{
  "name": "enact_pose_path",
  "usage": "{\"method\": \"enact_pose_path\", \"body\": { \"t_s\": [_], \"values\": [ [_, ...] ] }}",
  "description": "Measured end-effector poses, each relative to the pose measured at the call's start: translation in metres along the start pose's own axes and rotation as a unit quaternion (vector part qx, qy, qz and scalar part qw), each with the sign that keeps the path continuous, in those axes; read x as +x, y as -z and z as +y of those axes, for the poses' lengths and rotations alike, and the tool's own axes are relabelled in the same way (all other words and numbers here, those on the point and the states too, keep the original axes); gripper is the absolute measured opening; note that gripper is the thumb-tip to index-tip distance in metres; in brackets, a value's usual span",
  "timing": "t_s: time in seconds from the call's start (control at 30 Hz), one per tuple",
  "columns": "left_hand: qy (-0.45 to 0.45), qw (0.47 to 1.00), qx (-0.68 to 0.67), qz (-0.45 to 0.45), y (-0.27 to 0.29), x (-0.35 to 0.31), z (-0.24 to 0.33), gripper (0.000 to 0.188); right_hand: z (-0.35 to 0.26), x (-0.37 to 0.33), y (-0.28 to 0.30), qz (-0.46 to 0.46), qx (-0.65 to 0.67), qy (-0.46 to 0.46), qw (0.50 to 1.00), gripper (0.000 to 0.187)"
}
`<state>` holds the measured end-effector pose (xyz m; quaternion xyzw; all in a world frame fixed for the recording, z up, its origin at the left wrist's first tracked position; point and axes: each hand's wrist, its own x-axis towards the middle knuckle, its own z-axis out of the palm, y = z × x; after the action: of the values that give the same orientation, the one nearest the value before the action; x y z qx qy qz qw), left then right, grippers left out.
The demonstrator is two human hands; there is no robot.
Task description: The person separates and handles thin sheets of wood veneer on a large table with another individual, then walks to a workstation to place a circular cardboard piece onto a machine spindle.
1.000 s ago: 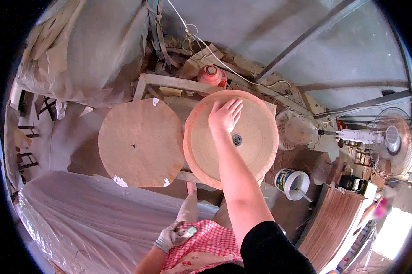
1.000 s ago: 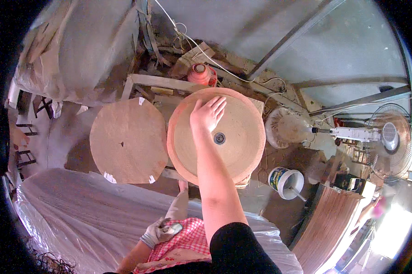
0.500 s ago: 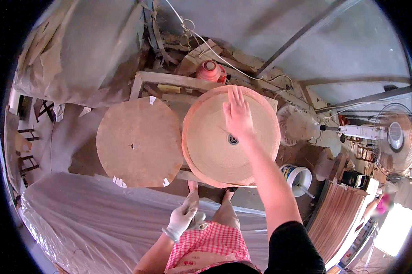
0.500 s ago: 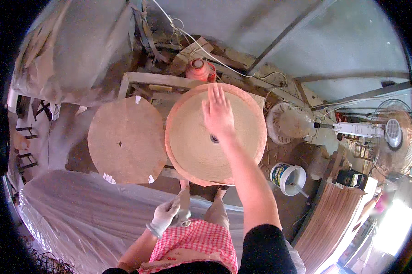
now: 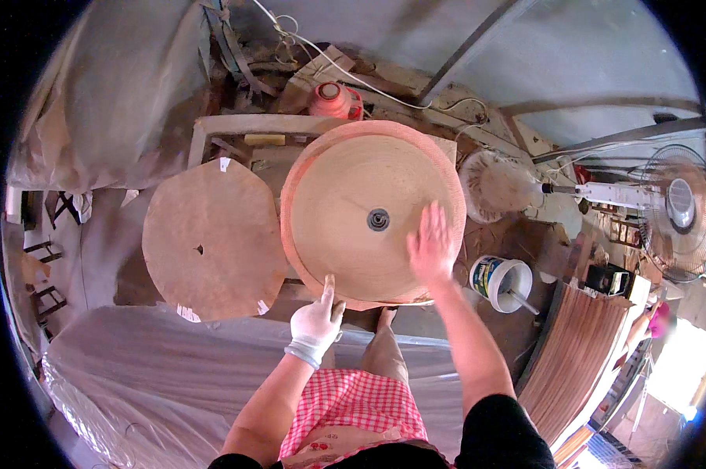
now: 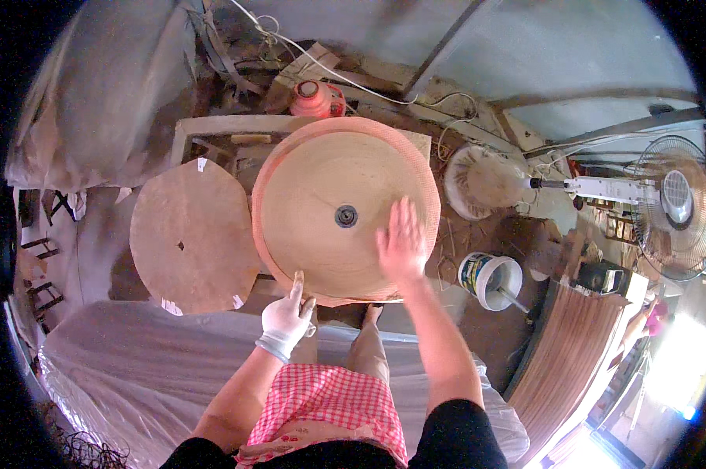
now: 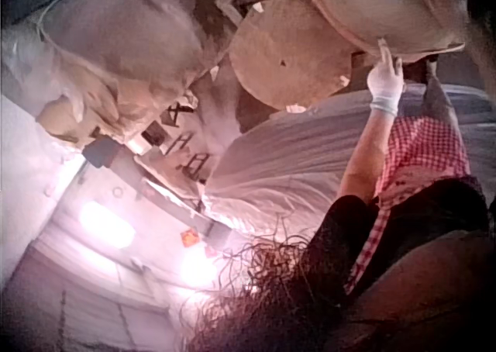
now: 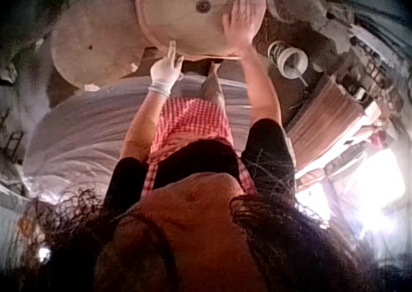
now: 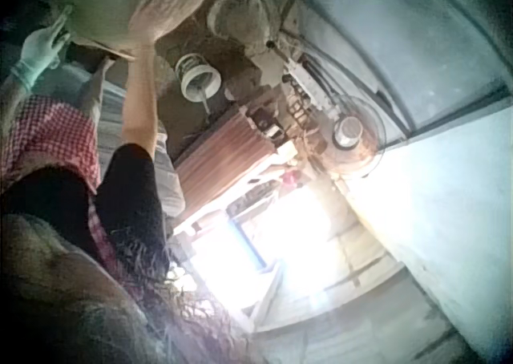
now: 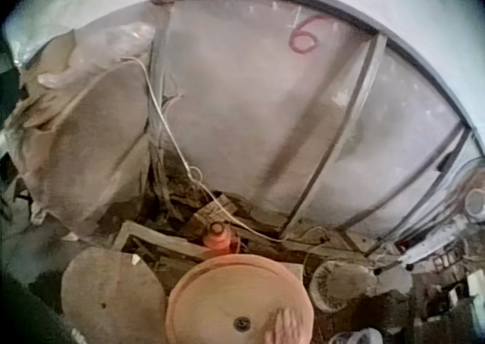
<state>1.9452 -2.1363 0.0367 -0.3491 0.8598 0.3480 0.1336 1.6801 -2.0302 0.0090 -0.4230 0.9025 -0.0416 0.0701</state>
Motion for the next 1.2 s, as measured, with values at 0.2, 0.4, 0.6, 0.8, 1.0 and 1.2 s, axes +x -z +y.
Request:
{"method": "enact_pose_path", "body": {
  "t_s": [0.2, 0.4, 0.6, 0.8, 1.0, 1.2],
  "values": [
    [-0.014, 0.999, 0.027, 0.013, 0.007, -0.001, 0.002, 0.066, -0.035, -0.091, 0.011, -0.127, 0.146, 0.21, 0.958, 0.069],
    [-0.023, 0.999, -0.005, 0.031, 0.008, -0.001, 0.002, 0.064, -0.022, -0.048, 0.011, -0.048, 0.082, -0.016, 0.995, 0.065],
    [-0.015, 0.999, -0.019, 0.025, 0.016, -0.003, -0.005, 0.062, -0.074, -0.083, 0.028, -0.158, 0.223, 0.197, 0.941, 0.066],
    [0.053, 0.98, -0.122, 0.149, 0.015, -0.052, -0.019, 0.054, -0.09, -0.062, 0.01, -0.15, 0.115, 0.213, 0.959, 0.065],
    [0.139, 0.975, -0.165, 0.054, 0.009, -0.1, -0.032, 0.054, -0.136, -0.059, 0.032, -0.129, 0.141, 0.237, 0.953, 0.066],
    [0.095, 0.974, -0.187, 0.084, -0.005, -0.102, -0.029, 0.048, -0.131, -0.059, 0.003, -0.182, 0.12, 0.208, 0.954, 0.068]
  ]
}}
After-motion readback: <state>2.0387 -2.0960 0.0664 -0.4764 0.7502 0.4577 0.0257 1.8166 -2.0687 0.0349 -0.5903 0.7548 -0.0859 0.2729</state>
